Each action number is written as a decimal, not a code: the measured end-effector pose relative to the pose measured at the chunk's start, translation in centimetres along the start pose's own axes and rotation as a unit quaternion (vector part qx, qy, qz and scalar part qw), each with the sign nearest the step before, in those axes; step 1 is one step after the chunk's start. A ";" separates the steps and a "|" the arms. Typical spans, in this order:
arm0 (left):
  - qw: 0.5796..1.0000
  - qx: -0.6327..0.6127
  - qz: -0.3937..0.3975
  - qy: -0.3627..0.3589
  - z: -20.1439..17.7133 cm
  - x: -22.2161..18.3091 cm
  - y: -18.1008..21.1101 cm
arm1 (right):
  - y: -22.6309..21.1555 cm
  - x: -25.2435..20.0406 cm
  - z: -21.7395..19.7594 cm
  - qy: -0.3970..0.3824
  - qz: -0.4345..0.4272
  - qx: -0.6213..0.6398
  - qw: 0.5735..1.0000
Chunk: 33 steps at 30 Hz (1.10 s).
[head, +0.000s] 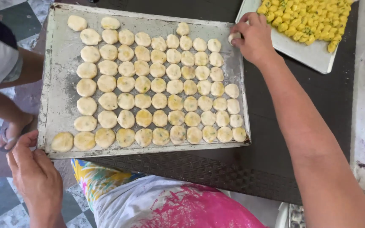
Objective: Arranging small dough balls in neat rows on a metal baking tray for production.
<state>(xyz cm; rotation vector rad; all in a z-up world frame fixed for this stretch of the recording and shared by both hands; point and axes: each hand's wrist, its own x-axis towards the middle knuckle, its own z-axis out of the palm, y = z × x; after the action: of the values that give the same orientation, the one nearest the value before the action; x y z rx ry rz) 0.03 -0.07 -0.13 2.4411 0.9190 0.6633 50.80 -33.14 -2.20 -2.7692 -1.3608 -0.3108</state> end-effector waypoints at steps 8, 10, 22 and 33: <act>0.998 -0.036 0.042 0.003 0.0 0.0 -0.2 | -4.0 -1.9 -6.8 -0.065 0.160 0.307 0.936; 0.998 -0.038 0.055 0.010 0.4 -0.1 -0.9 | -8.3 -3.0 -11.0 -0.129 0.203 0.330 0.913; 0.995 -0.039 0.086 -0.004 -0.1 0.1 -0.2 | -7.5 -7.7 -6.0 -0.063 0.146 0.329 0.931; 0.998 -0.018 0.053 -0.011 -0.4 -0.1 0.4 | -13.9 -10.0 -9.1 -0.065 0.118 0.150 0.979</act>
<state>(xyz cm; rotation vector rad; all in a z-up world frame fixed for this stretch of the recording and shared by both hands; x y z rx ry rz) -0.11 -0.32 0.40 2.4733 0.7665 0.6812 32.44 -33.57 4.06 -2.6910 -0.9852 0.0813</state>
